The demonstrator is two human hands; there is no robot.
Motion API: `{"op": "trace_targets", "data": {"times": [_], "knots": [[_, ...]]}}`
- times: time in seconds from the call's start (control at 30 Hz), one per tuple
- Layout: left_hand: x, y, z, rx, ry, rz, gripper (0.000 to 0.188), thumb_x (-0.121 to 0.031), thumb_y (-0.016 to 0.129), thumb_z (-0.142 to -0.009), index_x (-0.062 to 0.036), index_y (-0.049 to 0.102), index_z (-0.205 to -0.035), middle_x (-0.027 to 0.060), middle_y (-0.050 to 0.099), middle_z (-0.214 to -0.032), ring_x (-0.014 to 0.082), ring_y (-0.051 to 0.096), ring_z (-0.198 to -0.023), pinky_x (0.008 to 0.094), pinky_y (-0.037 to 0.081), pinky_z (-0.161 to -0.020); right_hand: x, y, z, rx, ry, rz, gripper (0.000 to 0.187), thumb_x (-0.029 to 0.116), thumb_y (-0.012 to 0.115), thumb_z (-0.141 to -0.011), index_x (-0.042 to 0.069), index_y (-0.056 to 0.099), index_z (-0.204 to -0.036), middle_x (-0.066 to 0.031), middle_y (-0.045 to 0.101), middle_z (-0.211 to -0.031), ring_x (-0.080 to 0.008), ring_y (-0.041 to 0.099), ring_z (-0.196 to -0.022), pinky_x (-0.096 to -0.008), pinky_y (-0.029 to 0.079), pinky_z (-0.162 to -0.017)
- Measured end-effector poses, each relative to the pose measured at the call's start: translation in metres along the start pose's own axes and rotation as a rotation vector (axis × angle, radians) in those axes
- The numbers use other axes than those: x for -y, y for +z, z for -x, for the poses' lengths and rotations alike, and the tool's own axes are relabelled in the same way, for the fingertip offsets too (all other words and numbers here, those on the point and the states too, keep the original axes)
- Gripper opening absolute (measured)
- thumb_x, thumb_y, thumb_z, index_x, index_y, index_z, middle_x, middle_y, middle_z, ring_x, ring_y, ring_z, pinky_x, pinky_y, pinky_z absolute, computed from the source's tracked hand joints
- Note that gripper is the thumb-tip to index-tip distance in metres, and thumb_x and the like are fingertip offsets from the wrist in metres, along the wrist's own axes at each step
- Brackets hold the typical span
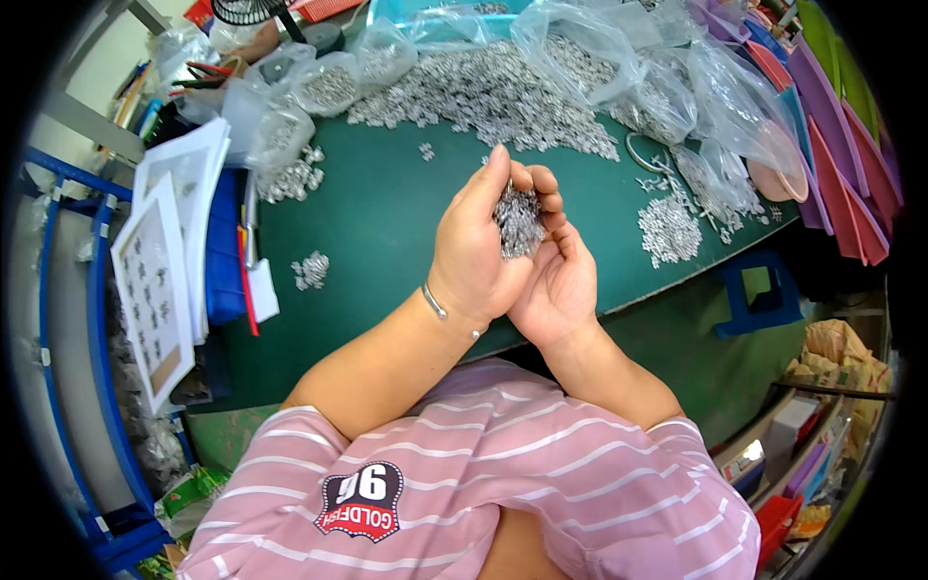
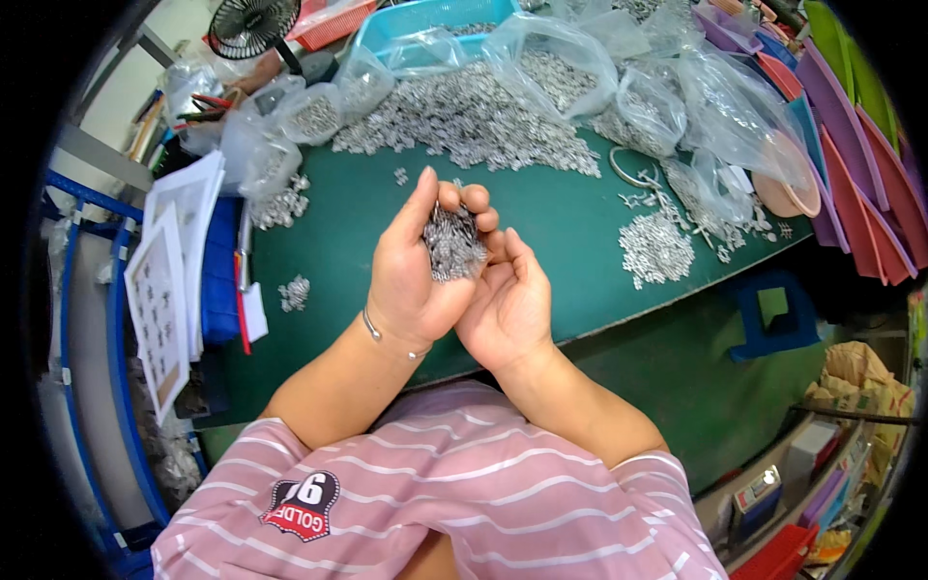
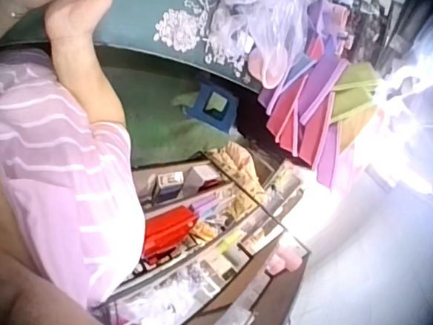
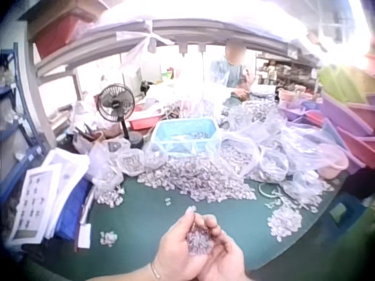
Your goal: The person sorts through piles of small metal flower-shaped charms on a green workstation by hand, picking them up to group them and occasionally holding a handful.
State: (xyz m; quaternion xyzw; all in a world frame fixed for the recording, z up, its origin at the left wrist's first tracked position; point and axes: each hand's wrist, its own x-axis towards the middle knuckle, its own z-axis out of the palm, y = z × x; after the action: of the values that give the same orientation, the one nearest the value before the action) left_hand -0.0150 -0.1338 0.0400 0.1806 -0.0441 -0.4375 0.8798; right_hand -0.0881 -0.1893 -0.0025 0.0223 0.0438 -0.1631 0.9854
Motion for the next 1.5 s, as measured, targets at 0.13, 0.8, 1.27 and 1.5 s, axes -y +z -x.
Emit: {"op": "trace_targets", "data": {"times": [0.13,0.8,1.27,1.5], "knots": [[-0.017,-0.002,-0.002,0.008,0.045,-0.059,0.025,-0.026,0.042,-0.096,-0.0063,0.056,-0.090,0.0132,0.062,-0.099,0.0267,0.057,-0.095,0.0407,0.044,-0.088,-0.011,0.011,-0.017,-0.167,0.023,0.003,0.031,0.024,0.034,-0.096,0.004,0.052,-0.112,-0.0094,0.053,-0.118,-0.0222,0.047,-0.115,-0.0375,0.032,-0.104],[-0.028,0.015,-0.019,0.192,0.351,-0.525,0.041,-0.015,0.034,-0.096,-0.0023,0.034,-0.135,0.0214,0.054,-0.123,0.0255,0.052,-0.116,0.0297,0.045,-0.082,-0.005,0.010,-0.031,-0.139,0.024,-0.083,0.035,0.027,0.041,-0.093,0.003,0.046,-0.118,-0.0146,0.052,-0.117,-0.0278,0.049,-0.111,-0.0409,0.039,-0.099],[-0.021,0.008,-0.019,0.247,0.407,-0.590,0.042,-0.023,0.035,-0.097,-0.0030,0.037,-0.134,0.0194,0.054,-0.123,0.0202,0.051,-0.114,0.0260,0.040,-0.075,-0.003,0.001,-0.034,-0.102,0.052,-0.127,0.033,0.026,0.041,-0.093,0.004,0.047,-0.115,-0.0160,0.052,-0.118,-0.0293,0.049,-0.113,-0.0420,0.037,-0.101],[-0.031,-0.011,-0.022,-0.029,0.457,-0.356,0.030,-0.025,0.036,-0.097,-0.0033,0.051,-0.112,0.0074,0.056,-0.088,0.0124,0.046,-0.071,0.0254,0.037,-0.060,0.013,-0.011,-0.036,-0.206,0.224,-0.103,0.020,0.024,0.050,-0.090,0.006,0.053,-0.100,-0.0091,0.055,-0.089,-0.0185,0.055,-0.073,-0.0273,0.047,-0.055]]}}
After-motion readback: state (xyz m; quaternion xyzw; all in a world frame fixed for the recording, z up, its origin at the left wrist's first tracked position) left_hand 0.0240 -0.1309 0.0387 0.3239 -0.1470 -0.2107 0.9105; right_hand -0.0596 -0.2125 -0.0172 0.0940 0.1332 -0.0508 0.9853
